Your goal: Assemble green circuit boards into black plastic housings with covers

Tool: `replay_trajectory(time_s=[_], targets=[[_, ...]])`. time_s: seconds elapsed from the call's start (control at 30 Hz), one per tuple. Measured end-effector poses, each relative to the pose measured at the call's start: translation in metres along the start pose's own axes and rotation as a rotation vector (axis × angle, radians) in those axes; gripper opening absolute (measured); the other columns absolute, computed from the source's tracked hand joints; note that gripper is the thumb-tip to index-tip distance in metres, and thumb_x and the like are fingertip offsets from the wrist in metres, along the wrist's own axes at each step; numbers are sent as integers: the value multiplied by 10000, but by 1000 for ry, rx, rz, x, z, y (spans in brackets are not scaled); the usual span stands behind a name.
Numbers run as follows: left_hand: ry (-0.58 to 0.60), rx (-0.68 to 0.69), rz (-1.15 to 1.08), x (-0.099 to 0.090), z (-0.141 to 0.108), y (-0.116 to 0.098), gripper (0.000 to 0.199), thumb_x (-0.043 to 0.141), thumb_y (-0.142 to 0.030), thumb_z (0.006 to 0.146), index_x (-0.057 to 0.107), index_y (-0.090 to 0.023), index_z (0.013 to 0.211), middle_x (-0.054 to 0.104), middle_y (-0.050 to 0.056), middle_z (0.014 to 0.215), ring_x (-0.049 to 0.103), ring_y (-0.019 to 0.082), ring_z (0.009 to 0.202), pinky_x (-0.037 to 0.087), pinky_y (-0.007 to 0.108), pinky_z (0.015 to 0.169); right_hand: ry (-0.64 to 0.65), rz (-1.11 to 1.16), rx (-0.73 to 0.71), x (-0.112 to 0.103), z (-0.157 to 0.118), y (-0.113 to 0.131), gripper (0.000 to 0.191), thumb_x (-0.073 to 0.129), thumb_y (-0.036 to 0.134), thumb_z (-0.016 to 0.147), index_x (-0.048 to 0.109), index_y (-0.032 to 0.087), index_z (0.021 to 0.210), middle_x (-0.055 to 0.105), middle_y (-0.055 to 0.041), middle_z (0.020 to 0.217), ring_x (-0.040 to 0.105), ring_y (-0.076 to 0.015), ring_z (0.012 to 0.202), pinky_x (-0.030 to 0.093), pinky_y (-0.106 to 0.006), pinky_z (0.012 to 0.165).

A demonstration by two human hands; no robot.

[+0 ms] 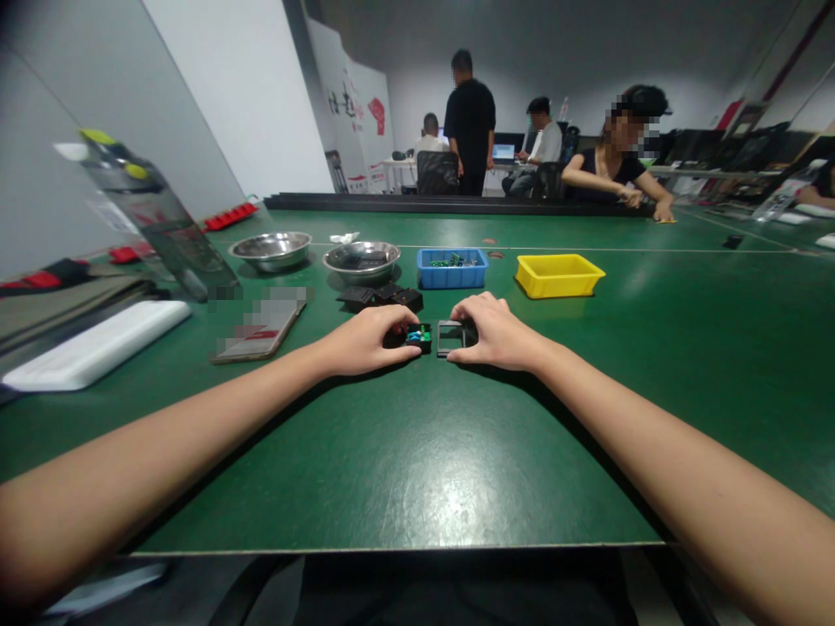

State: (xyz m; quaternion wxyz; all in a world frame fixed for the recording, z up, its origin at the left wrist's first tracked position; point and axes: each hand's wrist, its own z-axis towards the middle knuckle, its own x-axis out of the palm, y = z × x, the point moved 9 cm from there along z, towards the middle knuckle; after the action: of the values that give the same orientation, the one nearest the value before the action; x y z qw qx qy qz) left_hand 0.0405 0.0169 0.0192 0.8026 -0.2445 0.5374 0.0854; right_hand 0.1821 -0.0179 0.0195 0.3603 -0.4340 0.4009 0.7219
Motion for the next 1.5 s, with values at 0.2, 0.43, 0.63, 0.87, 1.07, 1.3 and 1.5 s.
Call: replay_trajectory(time_s=[0.2,0.43,0.63,0.87,1.07,1.3,1.5], targets=[[8,-9,-10,0,0,1,318,706,-366,828,640,-158,1059,710,71,942,660,206,812,500,318,733,-1,127,7,0,-1,3,464,766,319,760,594,185,1170,671,-28,883,631,-213,839,438,-327,770],[-2,-3,-20,-1,-1,-1,347,696,-319,813,640,-159,1116,717,75,983,672,206,846,521,321,763,-38,428,77,3,-2,-1,439,729,282,775,579,197,1178,649,27,767,625,-164,701,466,-309,701],[-1,-7,-27,-1,-1,0,374,691,-294,810,627,-150,1150,716,83,997,671,208,853,523,321,764,-90,896,181,8,0,-12,560,780,292,707,561,175,1209,605,55,695,579,-133,624,464,-294,635],[25,-29,-86,2,0,1,533,746,-421,807,588,-140,1231,688,55,893,644,189,770,465,289,688,-67,1152,238,14,-1,-6,653,796,244,713,547,164,1312,647,49,725,622,-124,644,506,-292,661],[65,-30,-212,5,0,-2,537,762,-378,793,591,-135,1241,654,9,801,609,158,697,425,255,639,73,1183,268,29,-3,5,618,811,194,693,592,177,1271,664,45,701,671,-144,658,511,-268,609],[68,-38,-321,8,0,1,324,738,-358,802,658,-142,1030,651,2,775,583,147,700,410,247,648,-28,1076,297,28,-2,-3,506,814,212,688,654,147,1163,702,7,739,629,-128,623,512,-274,610],[29,-48,-378,7,-1,0,450,776,-404,768,651,-150,1119,646,9,828,582,157,743,429,265,678,-145,967,296,19,-2,-8,283,804,217,660,717,152,921,730,-21,821,655,-140,700,538,-295,693]])
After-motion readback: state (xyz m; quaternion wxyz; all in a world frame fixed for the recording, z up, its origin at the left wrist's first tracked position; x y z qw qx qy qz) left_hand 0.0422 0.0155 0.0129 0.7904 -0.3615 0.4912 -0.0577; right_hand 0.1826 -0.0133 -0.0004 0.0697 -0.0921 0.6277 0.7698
